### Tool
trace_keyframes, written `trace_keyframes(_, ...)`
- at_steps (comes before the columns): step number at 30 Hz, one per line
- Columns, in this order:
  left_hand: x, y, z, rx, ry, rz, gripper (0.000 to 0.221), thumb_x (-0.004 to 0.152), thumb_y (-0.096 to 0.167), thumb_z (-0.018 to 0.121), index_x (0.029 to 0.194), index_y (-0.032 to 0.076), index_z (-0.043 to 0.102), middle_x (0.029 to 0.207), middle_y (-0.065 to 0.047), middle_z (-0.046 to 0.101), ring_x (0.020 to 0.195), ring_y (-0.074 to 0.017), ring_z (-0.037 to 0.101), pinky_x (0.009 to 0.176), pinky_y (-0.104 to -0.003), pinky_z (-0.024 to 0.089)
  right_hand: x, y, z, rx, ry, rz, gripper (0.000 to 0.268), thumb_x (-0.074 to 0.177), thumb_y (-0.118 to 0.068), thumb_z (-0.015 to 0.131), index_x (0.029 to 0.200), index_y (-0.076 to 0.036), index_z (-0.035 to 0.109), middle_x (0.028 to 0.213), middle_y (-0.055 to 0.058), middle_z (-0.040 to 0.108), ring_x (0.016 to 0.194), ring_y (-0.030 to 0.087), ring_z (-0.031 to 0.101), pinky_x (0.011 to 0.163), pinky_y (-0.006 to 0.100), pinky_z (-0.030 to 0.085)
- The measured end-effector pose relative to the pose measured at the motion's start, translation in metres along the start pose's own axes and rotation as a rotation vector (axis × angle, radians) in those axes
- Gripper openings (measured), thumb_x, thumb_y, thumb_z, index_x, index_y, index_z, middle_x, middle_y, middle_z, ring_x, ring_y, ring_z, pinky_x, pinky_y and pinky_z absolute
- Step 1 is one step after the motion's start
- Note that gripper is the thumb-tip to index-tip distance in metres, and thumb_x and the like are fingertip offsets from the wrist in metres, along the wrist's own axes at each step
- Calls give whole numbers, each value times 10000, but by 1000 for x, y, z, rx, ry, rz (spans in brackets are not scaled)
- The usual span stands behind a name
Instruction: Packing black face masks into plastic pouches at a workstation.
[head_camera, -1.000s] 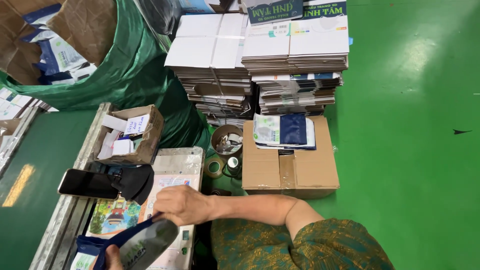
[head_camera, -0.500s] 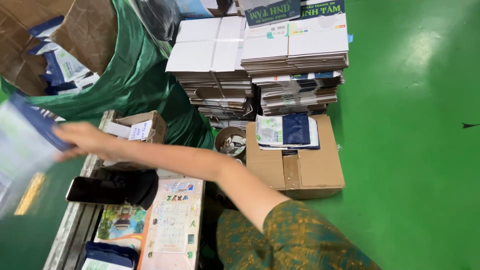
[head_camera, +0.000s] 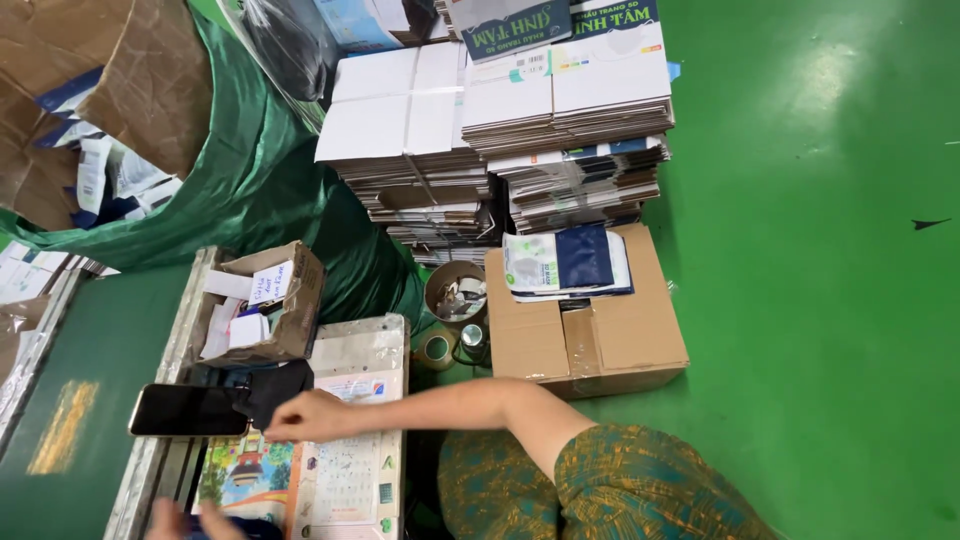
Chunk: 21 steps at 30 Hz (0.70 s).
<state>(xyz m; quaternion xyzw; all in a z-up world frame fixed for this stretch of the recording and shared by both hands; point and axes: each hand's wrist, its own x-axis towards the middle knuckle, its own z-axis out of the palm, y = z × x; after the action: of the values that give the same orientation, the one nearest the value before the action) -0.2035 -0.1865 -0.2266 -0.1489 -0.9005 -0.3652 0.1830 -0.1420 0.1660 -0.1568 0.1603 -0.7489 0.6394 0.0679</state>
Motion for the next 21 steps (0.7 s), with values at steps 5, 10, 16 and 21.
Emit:
trace_keyframes(5, -60, 160, 58, 111, 194, 443, 109, 962, 56, 687, 1057, 1, 689, 795, -205, 652, 647, -318, 630, 629, -426, 514, -40, 16, 10, 62, 59, 169, 426, 1029, -464, 634, 877, -96, 784, 802, 13, 766, 755, 96, 731, 693, 262, 564)
trace_keyframes(10, -92, 159, 101, -59, -378, 358, 249, 874, 14, 657, 1087, -108, 701, 548, -197, 603, 448, -317, 604, 449, -433, 467, -50, 13, 9, 63, 48, 127, 469, 1051, -442, 602, 807, -75, 763, 743, -2, 741, 686, 87, 710, 653, 261, 547)
trace_keyframes(16, -104, 225, 83, 6, -83, 434, 219, 850, 8, 719, 1057, -58, 748, 595, -180, 605, 506, -285, 592, 498, -384, 474, -51, -3, 7, 21, 20, 112, 422, 1038, -444, 576, 882, -108, 777, 757, -27, 742, 662, 91, 700, 636, 267, 544)
trace_keyframes(21, -104, 260, 71, -1, 20, 377, 182, 871, 14, 742, 1048, -25, 765, 636, -153, 620, 536, -252, 594, 529, -370, 478, -53, -4, 5, -59, -3, 118, 472, 1051, -466, 564, 815, -114, 772, 752, -25, 749, 671, 102, 715, 637, 272, 543)
